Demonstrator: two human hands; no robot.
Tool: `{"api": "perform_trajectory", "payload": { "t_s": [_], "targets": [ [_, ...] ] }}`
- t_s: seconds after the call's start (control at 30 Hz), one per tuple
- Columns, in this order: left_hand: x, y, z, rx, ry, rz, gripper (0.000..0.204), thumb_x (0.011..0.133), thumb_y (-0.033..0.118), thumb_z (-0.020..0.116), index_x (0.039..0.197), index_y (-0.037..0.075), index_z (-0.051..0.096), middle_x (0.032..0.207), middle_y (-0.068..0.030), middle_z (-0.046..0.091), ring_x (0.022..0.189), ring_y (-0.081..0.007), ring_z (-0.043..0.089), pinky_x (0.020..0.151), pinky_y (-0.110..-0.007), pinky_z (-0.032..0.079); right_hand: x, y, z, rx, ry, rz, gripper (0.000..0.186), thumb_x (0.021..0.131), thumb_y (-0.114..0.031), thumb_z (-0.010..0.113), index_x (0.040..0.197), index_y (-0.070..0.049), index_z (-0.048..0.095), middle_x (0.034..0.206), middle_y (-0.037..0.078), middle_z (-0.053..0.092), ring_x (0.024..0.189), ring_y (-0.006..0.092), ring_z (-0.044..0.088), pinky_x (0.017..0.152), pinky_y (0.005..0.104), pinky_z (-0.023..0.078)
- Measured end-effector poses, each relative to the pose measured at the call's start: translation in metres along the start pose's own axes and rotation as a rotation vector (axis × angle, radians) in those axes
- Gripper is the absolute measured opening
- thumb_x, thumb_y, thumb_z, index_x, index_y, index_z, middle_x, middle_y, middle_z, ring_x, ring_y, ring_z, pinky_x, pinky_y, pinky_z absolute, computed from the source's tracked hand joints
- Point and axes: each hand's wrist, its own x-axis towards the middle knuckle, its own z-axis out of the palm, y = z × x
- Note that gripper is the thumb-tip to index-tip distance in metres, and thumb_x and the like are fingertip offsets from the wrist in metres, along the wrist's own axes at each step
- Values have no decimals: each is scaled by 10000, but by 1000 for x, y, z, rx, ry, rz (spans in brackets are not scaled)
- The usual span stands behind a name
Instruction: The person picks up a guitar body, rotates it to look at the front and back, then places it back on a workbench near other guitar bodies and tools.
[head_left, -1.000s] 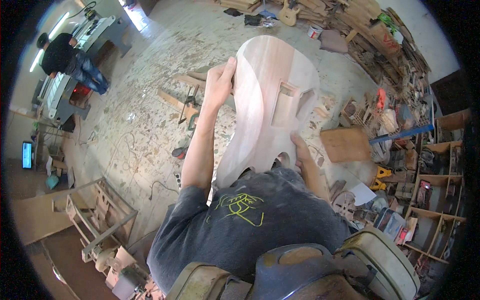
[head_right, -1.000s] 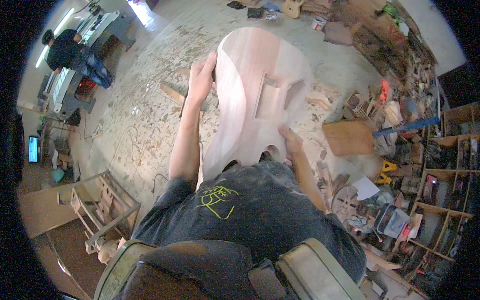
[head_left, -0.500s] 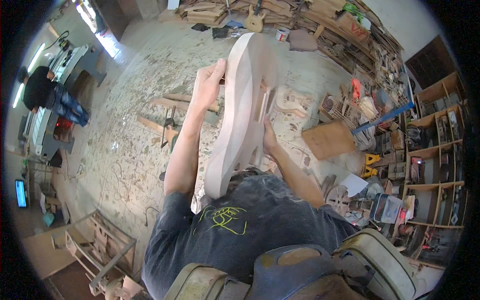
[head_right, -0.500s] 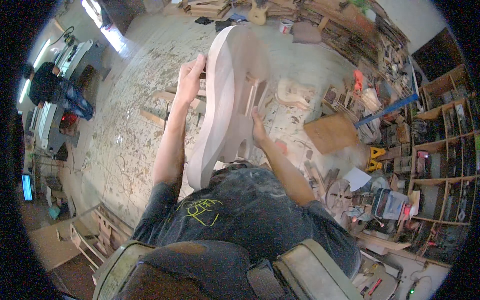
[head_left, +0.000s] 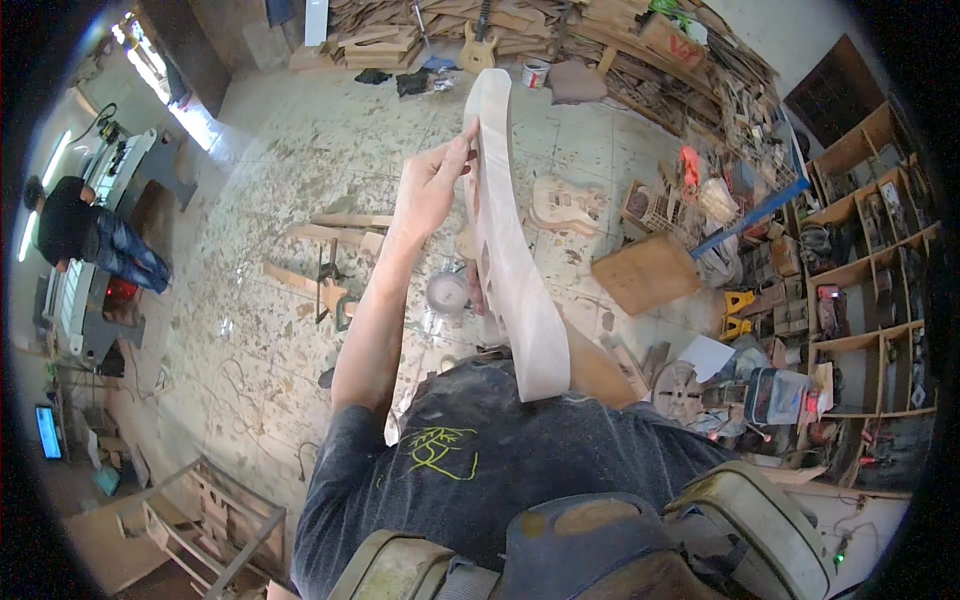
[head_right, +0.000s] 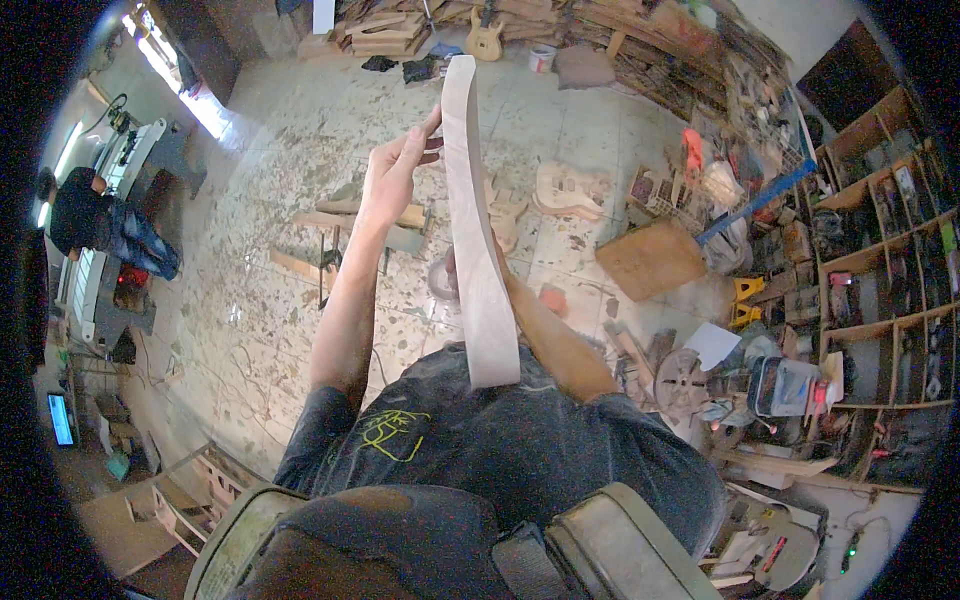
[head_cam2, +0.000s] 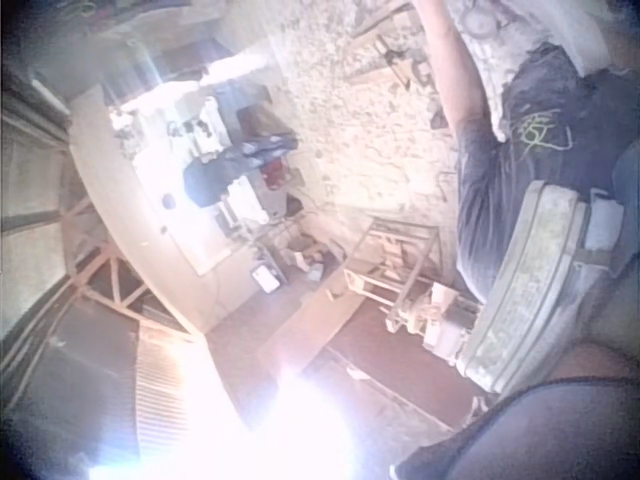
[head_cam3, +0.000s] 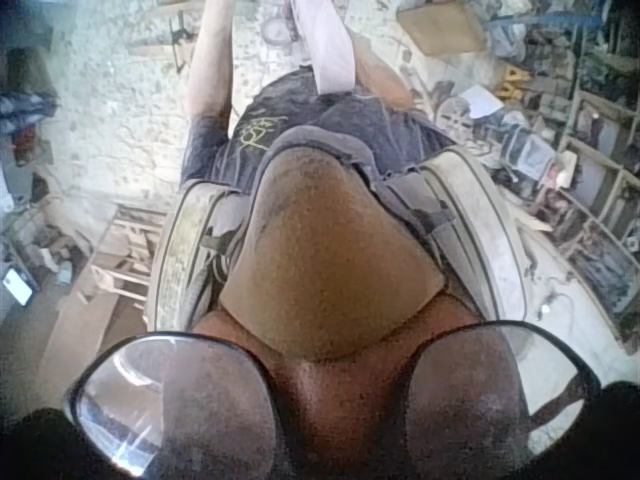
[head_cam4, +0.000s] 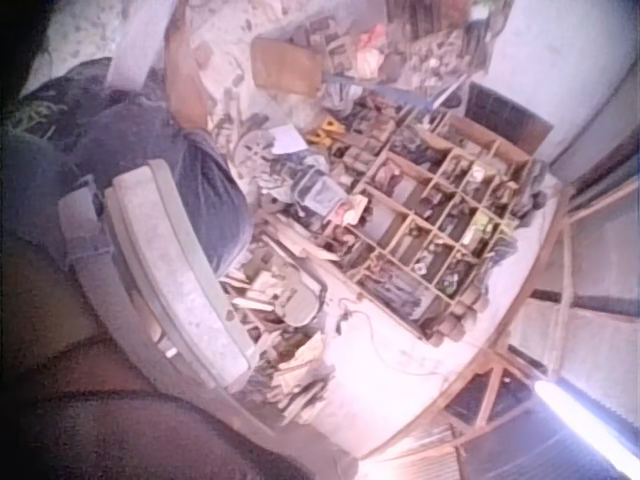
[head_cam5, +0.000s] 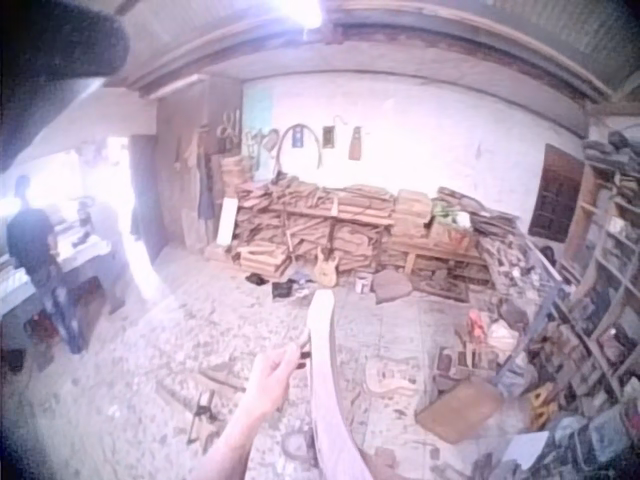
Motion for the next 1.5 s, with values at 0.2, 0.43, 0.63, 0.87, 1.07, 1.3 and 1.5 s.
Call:
{"api": "perform_trajectory", "payload": {
  "t_s": [0.2, 0.43, 0.63, 0.87, 1.07, 1.3, 1.5],
  "targets": [
    [-7, 7, 6, -74, 26, 47, 473, 1032, 380, 439, 1336, 36, 549, 1113, -126, 693, 989, -135, 632, 881, -302, 494, -10, -11, 72, -91, 299, 4, 455, 907, -387, 611, 1068, 35, 555, 825, 165, 584, 693, 297, 599, 625, 425, 510],
    [-20, -24, 11, -143, 15, 49, 461, 1023, 296, 469, 1352, -25, 511, 1329, -158, 580, 1205, -158, 533, 1027, -302, 399, -13, -1, 107, -110, 482, -156, 429, 909, -420, 606, 1016, -5, 604, 885, 137, 620, 675, 239, 638, 539, 355, 525],
    [-44, -36, 26, -173, -22, -45, 504, 1012, 250, 486, 1405, -60, 421, 1418, -184, 493, 1320, -209, 447, 1092, -314, 331, -21, 5, 81, 6, 259, -36, 462, 915, -474, 577, 1034, -28, 603, 928, 131, 621, 699, 256, 639, 573, 427, 510],
    [-88, -65, 39, -189, -104, -149, 541, 1030, 290, 457, 1460, -22, 355, 1469, -157, 427, 1338, -209, 410, 1108, -346, 325, -32, 27, 73, 124, 531, 12, 572, 875, -570, 577, 944, -4, 621, 753, 106, 611, 599, 238, 605, 566, 388, 489],
    [-107, -74, 50, -231, -145, -161, 545, 1024, 246, 476, 1478, -14, 320, 1484, -166, 402, 1360, -209, 383, 1113, -346, 316, -46, 29, 66, 105, 588, 0, 574, 879, -569, 572, 951, -3, 624, 774, 108, 614, 625, 234, 606, 579, 384, 492],
    [-101, -79, 28, -102, 324, -262, 330, 979, 172, 546, 1222, -43, 610, 1175, -143, 655, 1099, -180, 590, 955, -306, 447, -65, 27, 75, -3, 641, 14, 576, 885, -568, 565, 961, 0, 627, 803, 111, 617, 661, 230, 606, 597, 379, 496],
    [-27, -72, -26, 506, 484, 229, 434, 970, 326, 526, 1176, -40, 632, 1116, -204, 662, 1050, -271, 629, 906, -323, 459, -72, 37, 77, -29, 646, 113, 577, 890, -566, 560, 970, 1, 629, 828, 113, 619, 693, 226, 606, 612, 374, 499]
  ]
}}
